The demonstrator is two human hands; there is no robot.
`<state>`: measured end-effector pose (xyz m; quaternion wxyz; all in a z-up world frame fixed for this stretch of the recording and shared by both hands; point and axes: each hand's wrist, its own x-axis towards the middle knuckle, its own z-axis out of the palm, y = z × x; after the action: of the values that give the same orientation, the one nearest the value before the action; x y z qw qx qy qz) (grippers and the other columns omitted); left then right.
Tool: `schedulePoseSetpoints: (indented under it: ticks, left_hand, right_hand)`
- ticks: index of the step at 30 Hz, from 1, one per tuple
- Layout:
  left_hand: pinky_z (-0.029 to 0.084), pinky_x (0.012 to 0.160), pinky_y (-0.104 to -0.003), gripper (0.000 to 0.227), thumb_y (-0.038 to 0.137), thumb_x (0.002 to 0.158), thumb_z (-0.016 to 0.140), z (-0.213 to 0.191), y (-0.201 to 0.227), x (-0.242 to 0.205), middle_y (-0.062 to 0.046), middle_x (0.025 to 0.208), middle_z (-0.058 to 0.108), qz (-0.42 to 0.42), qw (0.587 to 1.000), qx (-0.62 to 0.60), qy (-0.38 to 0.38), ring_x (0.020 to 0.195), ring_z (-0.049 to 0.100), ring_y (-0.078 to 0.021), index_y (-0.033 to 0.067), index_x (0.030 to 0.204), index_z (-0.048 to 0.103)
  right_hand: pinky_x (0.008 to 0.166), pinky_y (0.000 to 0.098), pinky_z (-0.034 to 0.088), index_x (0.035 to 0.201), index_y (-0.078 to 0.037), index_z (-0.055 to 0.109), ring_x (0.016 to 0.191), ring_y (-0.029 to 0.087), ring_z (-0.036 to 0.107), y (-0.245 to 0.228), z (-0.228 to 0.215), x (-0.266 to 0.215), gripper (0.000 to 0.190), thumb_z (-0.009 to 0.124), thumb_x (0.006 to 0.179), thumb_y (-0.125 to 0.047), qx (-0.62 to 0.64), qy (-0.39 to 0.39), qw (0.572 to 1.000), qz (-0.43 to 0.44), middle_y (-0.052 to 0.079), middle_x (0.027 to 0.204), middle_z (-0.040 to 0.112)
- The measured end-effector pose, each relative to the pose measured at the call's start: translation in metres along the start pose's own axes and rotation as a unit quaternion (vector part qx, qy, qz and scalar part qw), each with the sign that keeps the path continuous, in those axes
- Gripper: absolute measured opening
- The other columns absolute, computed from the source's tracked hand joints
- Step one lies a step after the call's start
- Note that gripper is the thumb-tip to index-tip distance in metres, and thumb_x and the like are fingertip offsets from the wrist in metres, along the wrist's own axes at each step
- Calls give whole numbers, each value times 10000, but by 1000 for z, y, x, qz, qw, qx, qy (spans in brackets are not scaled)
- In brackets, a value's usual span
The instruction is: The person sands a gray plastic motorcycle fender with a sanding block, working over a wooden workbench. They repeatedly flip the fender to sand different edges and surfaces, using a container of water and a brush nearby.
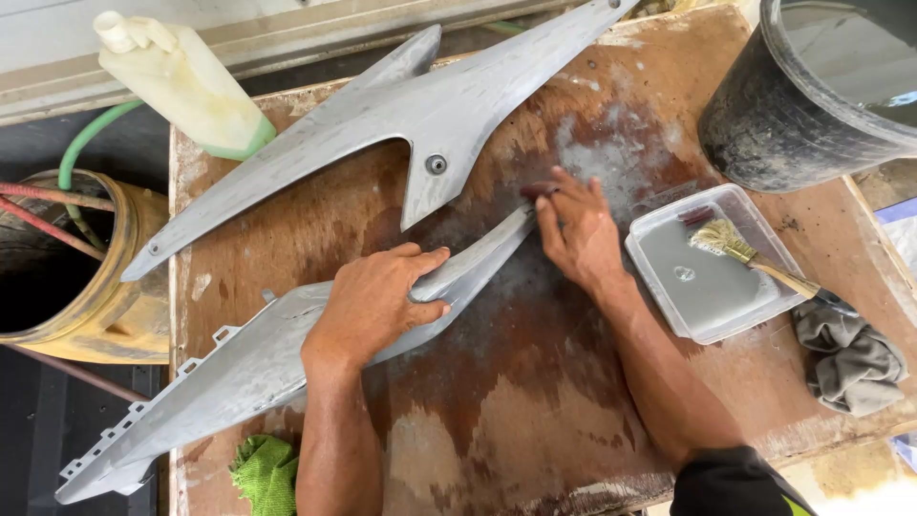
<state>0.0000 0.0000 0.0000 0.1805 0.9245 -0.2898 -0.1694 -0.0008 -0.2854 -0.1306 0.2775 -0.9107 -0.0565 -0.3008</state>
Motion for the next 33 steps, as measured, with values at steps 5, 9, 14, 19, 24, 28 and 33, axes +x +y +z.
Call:
schedulePoseSetpoints:
  ticks: [5, 9, 14, 19, 24, 28, 33]
  left_hand:
    - [553, 743, -468, 621, 363, 792, 784, 3, -3, 1, -35, 967, 706, 4, 1000, -1, -2, 912, 704, -359, 292, 1391, 637]
    - [558, 746, -482, 618, 351, 782, 794, 3, -2, 1, -34, 966, 706, 5, 1000, 9, 4, 904, 706, -358, 279, 1377, 644]
    - [557, 757, -479, 599, 363, 789, 786, 3, -3, 3, -36, 972, 706, 6, 1000, 4, 4, 908, 704, -363, 270, 1365, 652]
    - [560, 755, -482, 578, 390, 789, 781, 5, -4, 3, -31, 961, 697, 11, 1000, 7, 12, 904, 702, -361, 275, 1342, 658]
    - [556, 753, -491, 526, 396, 794, 777, 3, -3, 4, -52, 954, 695, 18, 1000, 0, 16, 891, 700, -382, 216, 1280, 688]
    - [559, 760, -483, 555, 364, 787, 788, 6, -5, 5, -47, 941, 695, 16, 1000, 6, 15, 896, 705, -366, 239, 1316, 672]
    - [559, 743, -477, 583, 368, 781, 787, 11, -8, 7, -31, 926, 698, 22, 999, 4, 22, 879, 708, -351, 268, 1342, 663]
  right_hand:
    - [1048, 713, 373, 916, -52, 734, 1247, 416, 622, -9, -9, 9, 278, 561, 1068, -210, 8, -10, 998, 57, 156, 1158, 745]
    - [1120, 705, 319, 899, -160, 735, 1295, 348, 609, 2, -5, 10, 323, 508, 1106, -260, -14, -44, 996, 77, 117, 1146, 754]
    - [1025, 676, 426, 955, -78, 725, 1219, 382, 641, 20, -6, 3, 253, 561, 1087, -219, -25, 26, 995, 88, 142, 1168, 739]
    - [1054, 690, 394, 913, -82, 742, 1237, 388, 640, -27, -23, 9, 263, 554, 1071, -178, -18, 7, 998, 60, 148, 1165, 741]
    - [1108, 705, 305, 1033, -90, 761, 1312, 381, 586, -24, -24, 2, 235, 544, 1077, -167, 18, -13, 999, 24, 124, 1201, 731]
    - [1037, 655, 419, 957, -41, 746, 1220, 383, 653, -37, -18, 0, 215, 572, 1044, -132, -38, 3, 999, 3, 145, 1141, 741]
    - [1113, 536, 395, 993, -117, 770, 1271, 315, 642, -86, -29, -6, 200, 572, 1003, -144, 121, -58, 989, -62, 47, 1216, 753]
